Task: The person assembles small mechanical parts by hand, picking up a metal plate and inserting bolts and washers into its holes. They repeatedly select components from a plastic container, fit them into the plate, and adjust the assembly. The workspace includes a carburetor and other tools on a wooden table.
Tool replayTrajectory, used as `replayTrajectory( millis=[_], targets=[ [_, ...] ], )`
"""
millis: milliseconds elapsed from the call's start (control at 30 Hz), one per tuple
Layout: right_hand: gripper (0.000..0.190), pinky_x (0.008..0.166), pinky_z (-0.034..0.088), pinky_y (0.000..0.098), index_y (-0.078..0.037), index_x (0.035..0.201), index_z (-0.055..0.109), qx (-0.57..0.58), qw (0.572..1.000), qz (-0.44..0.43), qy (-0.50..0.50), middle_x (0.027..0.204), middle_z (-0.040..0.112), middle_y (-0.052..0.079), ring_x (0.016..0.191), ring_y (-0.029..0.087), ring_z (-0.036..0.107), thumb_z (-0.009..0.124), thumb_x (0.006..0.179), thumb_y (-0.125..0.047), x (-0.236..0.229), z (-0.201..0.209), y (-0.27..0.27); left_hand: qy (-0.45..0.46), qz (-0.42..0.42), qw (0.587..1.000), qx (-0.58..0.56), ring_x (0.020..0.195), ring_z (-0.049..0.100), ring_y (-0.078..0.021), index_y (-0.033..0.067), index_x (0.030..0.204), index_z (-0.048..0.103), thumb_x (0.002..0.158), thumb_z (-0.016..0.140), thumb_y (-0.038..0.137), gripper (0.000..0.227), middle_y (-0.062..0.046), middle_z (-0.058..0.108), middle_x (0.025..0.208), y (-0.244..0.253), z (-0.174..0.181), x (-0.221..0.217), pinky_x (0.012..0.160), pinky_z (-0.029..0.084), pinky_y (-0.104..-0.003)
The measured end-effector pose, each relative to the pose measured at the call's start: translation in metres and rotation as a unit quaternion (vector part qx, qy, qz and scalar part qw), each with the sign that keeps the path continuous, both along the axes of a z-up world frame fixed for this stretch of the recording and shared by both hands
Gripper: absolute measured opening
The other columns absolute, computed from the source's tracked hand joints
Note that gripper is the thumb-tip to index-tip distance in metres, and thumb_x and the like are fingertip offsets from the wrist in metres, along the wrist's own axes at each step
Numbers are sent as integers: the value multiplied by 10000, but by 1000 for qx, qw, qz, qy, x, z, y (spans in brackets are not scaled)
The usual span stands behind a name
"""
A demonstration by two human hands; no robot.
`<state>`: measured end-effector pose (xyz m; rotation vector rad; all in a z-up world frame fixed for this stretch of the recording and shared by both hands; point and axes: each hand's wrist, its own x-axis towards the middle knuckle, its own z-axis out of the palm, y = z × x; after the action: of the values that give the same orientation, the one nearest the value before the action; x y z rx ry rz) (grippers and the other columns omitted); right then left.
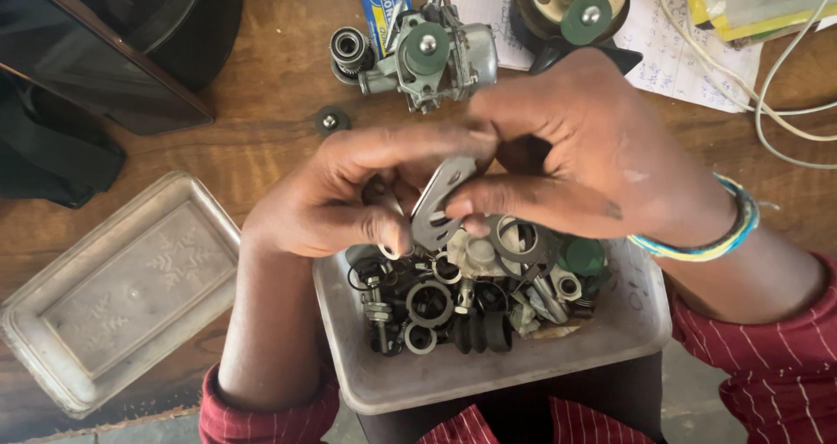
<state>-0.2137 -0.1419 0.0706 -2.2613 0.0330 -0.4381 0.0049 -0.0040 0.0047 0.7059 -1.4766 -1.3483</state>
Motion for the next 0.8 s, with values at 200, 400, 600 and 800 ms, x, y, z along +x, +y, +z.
replayTrajectory(
  millis=[200,400,600,800],
  targets=[
    [426,527,346,334,-40,830,562,-21,1000,-14,7,660,541,77,560,204,491,897,840,-303,-2,-2,1,40,-42,994,88,722,638,-72,-16,1475,550,880,878,276,739,-109,672,1362,0,2,2,624,508,-214],
    [342,498,385,281,-44,860,600,32,998,-34,38,667,583,23,541,111,511,858,842,-269,-3,2,4,1,4,1000,-7,720,574,-93,-9,1440,582,849,864,238,700,-119,674,1134,1,-8,4,654,479,-231],
    [316,413,394,248,-102,1024,596,73,972,-141,172,723,608,-41,485,51,542,794,881,-301,-5,33,12,164,27,985,-51,985,783,-255,27,1423,534,967,852,281,611,-158,682,1251,-10,-14,-1,819,698,-356],
    [217,545,519,283,-132,1014,606,-75,981,18,178,929,689,-7,693,94,686,712,939,-306,-15,40,27,267,88,960,8,924,817,-353,26,1464,387,904,909,265,802,-171,746,1056,-4,-9,-9,752,699,-429]
  ],
)
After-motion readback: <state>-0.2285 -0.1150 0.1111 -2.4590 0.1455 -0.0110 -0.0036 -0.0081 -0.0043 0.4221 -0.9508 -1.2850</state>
